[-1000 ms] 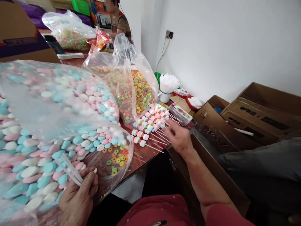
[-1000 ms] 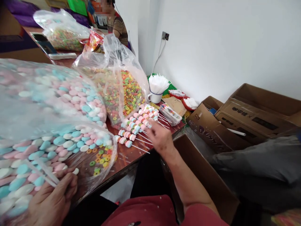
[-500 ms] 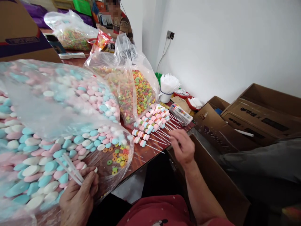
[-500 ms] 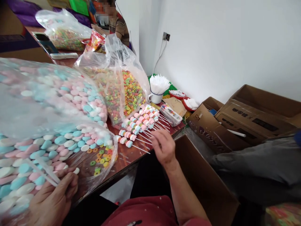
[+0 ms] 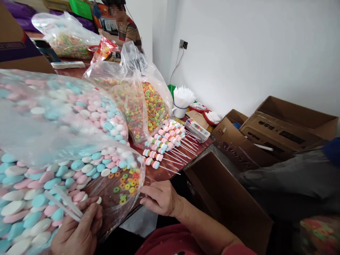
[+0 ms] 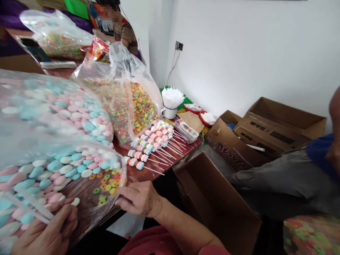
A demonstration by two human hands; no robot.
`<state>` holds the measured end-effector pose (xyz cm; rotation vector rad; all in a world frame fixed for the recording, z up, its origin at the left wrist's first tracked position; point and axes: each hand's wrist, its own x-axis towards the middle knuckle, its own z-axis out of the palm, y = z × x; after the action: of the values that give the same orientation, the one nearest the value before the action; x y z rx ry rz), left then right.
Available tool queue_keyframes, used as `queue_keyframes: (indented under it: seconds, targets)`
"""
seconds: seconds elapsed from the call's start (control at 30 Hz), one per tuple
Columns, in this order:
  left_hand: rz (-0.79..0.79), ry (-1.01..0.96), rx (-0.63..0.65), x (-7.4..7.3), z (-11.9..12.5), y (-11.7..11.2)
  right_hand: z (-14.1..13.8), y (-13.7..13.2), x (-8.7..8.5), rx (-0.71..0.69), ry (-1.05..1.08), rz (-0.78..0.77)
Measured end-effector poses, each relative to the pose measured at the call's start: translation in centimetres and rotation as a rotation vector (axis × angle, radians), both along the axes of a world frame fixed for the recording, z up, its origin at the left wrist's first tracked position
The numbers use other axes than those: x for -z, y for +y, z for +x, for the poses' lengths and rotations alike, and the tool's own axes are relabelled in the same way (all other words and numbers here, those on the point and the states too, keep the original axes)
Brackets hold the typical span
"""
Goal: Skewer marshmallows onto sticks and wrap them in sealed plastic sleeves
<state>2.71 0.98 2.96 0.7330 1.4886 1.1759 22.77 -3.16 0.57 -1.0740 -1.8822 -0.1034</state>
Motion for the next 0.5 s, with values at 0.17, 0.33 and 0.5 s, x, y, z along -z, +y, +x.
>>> queue_keyframes:
  seconds: [0.17, 0.33, 0.5]
  targets:
    - [-0.036, -0.114, -0.039, 0.8, -0.4, -0.1, 0.5, 0.2, 1.7, -0.036, 0.041, -0.213]
    - [0.004, -0.083, -0.018, 1.9, -1.0, -0.2, 0.6, 0.5, 2.9, -0.053, 0.108, -0.367]
    - [-0.017, -0.098, -0.038, 1.5, -0.8, 0.0, 0.4, 0.7, 2.6, -0.061, 0.140, -0.332]
